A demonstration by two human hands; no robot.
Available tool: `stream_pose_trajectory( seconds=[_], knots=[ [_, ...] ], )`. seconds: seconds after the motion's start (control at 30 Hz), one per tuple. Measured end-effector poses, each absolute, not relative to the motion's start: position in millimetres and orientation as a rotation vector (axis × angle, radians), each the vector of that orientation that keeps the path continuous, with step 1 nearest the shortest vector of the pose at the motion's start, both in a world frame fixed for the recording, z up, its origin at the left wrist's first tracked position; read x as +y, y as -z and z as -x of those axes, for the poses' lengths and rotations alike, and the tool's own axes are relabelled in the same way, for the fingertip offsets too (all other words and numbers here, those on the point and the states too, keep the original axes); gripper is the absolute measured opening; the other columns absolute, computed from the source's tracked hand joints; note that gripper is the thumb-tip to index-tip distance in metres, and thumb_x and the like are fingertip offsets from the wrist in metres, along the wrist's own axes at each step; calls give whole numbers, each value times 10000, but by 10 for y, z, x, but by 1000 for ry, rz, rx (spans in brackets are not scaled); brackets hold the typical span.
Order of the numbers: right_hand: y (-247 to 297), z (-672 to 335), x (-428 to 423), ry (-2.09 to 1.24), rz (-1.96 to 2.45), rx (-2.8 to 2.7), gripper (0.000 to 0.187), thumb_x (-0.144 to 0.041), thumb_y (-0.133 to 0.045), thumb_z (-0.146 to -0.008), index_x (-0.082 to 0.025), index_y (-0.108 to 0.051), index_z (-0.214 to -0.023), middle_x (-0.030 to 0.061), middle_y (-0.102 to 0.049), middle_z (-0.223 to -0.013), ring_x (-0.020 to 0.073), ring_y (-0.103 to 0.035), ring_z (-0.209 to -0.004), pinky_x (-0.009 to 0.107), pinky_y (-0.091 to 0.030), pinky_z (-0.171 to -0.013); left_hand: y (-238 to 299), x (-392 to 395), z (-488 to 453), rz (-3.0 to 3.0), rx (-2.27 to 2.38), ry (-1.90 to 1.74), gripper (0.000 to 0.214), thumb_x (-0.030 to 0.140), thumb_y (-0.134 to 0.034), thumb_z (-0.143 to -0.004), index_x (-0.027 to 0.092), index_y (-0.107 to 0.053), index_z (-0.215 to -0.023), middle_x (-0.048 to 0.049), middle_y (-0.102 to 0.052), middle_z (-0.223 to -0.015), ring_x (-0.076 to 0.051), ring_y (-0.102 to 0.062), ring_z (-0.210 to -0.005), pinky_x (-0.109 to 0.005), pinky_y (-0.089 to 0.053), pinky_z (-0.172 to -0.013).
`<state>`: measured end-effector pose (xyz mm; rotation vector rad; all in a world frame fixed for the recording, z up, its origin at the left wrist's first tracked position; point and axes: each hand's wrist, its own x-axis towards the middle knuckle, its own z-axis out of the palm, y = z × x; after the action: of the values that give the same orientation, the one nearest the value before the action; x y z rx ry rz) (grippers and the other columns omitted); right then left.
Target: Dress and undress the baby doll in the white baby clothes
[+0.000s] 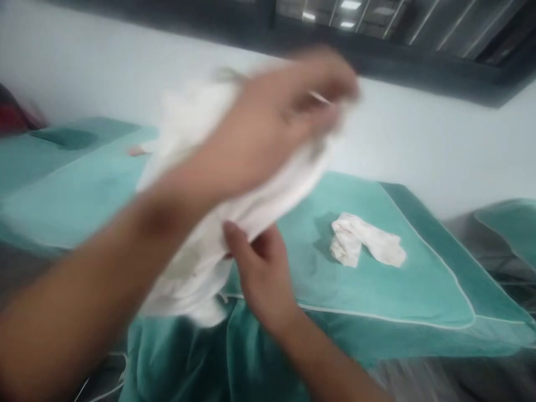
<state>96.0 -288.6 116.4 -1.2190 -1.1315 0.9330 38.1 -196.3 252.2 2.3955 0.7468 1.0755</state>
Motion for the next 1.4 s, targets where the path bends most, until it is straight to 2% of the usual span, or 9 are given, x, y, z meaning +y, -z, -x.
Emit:
stream_pose_trajectory(
  seconds=[0.1,0.27,0.43,0.6,0.83,0.97,1.23,1.33,1.4],
  knots=[
    [-493,-1022,-3185,-1178,1411,-1074,341,-540,-644,-841,-201,-679,-858,41,-686,-796,213,-634,-755,332,-535,-687,-1828,-2102,-391,-2683,343,-883,267,205,-506,-997,272,-603,-1237,51,-569,-1435,-95,-488,-1365,-277,-466,-1114],
    [216,-1312,-3674,-1506,1522,-1427,240,-417,-578,-910,-217,-710,-926,34,-715,-913,213,-655,-873,321,-518,-770,-359,-2099,562,-2603,1178,-987,324,306,-514,-982,248,-576,-1294,-105,-548,-1422,-284,-503,-1333,-514,-447,-1101],
    [2,-1530,-3331,-879,1408,-1820,233,-330,-560,-938,-244,-628,-1144,72,-684,-1151,240,-631,-1070,388,-516,-915,342,-2377,1095,-2576,1478,-656,436,415,-609,-923,210,-553,-1305,-131,-545,-1381,-316,-508,-1272,-491,-459,-1053],
    [-137,-1386,-2512,-41,1400,-2374,293,-200,-524,-947,-205,-590,-1233,128,-619,-1286,295,-520,-1236,495,-378,-1074,454,-2560,928,-2624,1796,-477,223,247,-526,-932,147,-644,-1092,-150,-629,-1154,-319,-573,-1035,-452,-499,-862],
    [-332,-1517,-2118,143,1595,-2549,210,-153,-505,-907,-202,-640,-1061,98,-654,-1042,252,-598,-930,344,-427,-709,281,-2412,1058,-2678,2009,-526,298,143,-432,-910,199,-640,-1116,-109,-678,-1017,-288,-626,-939,-407,-462,-799],
    [-485,-1980,-2153,196,1667,-2073,292,-174,-458,-906,-236,-626,-1137,89,-653,-1179,263,-598,-1038,344,-437,-744,-129,-2209,1158,-2334,2081,-905,315,157,-460,-854,220,-637,-1106,-85,-681,-1108,-280,-629,-1041,-379,-483,-862],
    [-343,-2769,-2171,-733,1796,-1561,279,-425,-592,-848,-210,-693,-995,48,-720,-962,243,-650,-876,350,-484,-756,-695,-1825,1026,-1834,1856,-1158,233,268,-572,-778,223,-690,-973,-4,-718,-973,-221,-639,-966,-292,-510,-867],
    [-233,-2862,-2186,-1151,1622,-1578,398,-535,-573,-872,-187,-696,-1021,60,-726,-951,247,-667,-884,351,-507,-756,-726,-1714,1022,-1939,1811,-934,233,344,-570,-798,230,-696,-957,-6,-720,-938,-235,-649,-932,-296,-507,-815],
    [-90,-2912,-2131,-991,1580,-1604,369,-501,-581,-875,-183,-689,-1030,86,-721,-1048,264,-656,-989,399,-500,-870,-677,-1657,1031,-2031,1756,-613,251,428,-577,-805,231,-700,-899,-22,-727,-895,-252,-661,-883,-306,-503,-761]
  ],
)
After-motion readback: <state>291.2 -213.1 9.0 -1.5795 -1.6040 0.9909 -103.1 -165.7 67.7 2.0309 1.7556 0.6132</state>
